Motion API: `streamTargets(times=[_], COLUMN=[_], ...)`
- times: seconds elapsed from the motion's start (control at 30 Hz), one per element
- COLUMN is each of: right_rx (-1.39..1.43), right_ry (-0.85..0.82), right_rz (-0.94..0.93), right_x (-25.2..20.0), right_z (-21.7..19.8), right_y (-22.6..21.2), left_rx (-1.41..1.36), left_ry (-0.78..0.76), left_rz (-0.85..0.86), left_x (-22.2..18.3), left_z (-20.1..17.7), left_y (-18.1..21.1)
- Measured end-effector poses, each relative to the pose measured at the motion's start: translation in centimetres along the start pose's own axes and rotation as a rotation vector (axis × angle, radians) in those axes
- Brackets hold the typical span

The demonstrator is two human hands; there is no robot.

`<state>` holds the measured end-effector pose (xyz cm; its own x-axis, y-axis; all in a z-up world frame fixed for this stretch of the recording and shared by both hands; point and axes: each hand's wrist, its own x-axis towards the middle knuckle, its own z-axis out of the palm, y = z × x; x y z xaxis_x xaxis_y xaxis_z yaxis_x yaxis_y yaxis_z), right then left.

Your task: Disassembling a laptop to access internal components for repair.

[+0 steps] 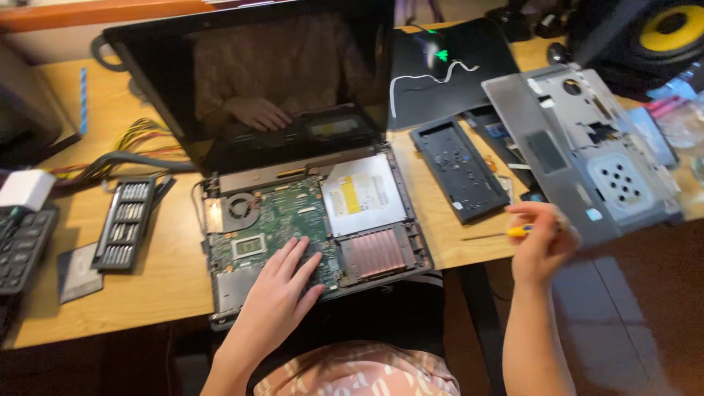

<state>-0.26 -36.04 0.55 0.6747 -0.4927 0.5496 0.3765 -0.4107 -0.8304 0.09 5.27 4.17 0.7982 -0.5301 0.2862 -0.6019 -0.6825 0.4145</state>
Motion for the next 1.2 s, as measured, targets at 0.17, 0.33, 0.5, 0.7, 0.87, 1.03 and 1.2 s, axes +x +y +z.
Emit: streamTargets(times=[0.17,0.33,0.5,0.7,0.87,1.03,1.2], right_rx=[0.352,0.427,0.254,0.204,0.162,0.168,0.174], right_ry=[-0.540,-0.948,-1.228,-1.319,-1.371,-1.391,-1.410], right_rz=[0.115,0.362,0.359,0.218,0.218,0.143,0.179], right_x=[0.4,0.4,0.2,0.5,0.5,-0.2,-0.4], right_z=[6.9,12.4,15.7,16.4,17.7,18.5,18.2], right_y=[-2.0,-4.2,-6.2,-5.9,-7.8,-7.5,-7.5], left_rx=[0.008,0.115,0.111,0.094,0.077,0.064,0.069], left_ry=[-0.011,-0.040,-0.020,0.022,0.037,0.039,0.030], left_rz=[0.006,0.001,-0.042,-0.043,-0.047,-0.045,-0.051], left_x=[-0.3,0.7,1.0,0.9,0.8,1.2,0.9], left_z=[-0.2,-1.6,-2.9,-2.6,-2.7,-2.5,-2.5], left_y=[-1.2,-2.9,-4.6,-5.0,-5.3,-5.6,-5.5])
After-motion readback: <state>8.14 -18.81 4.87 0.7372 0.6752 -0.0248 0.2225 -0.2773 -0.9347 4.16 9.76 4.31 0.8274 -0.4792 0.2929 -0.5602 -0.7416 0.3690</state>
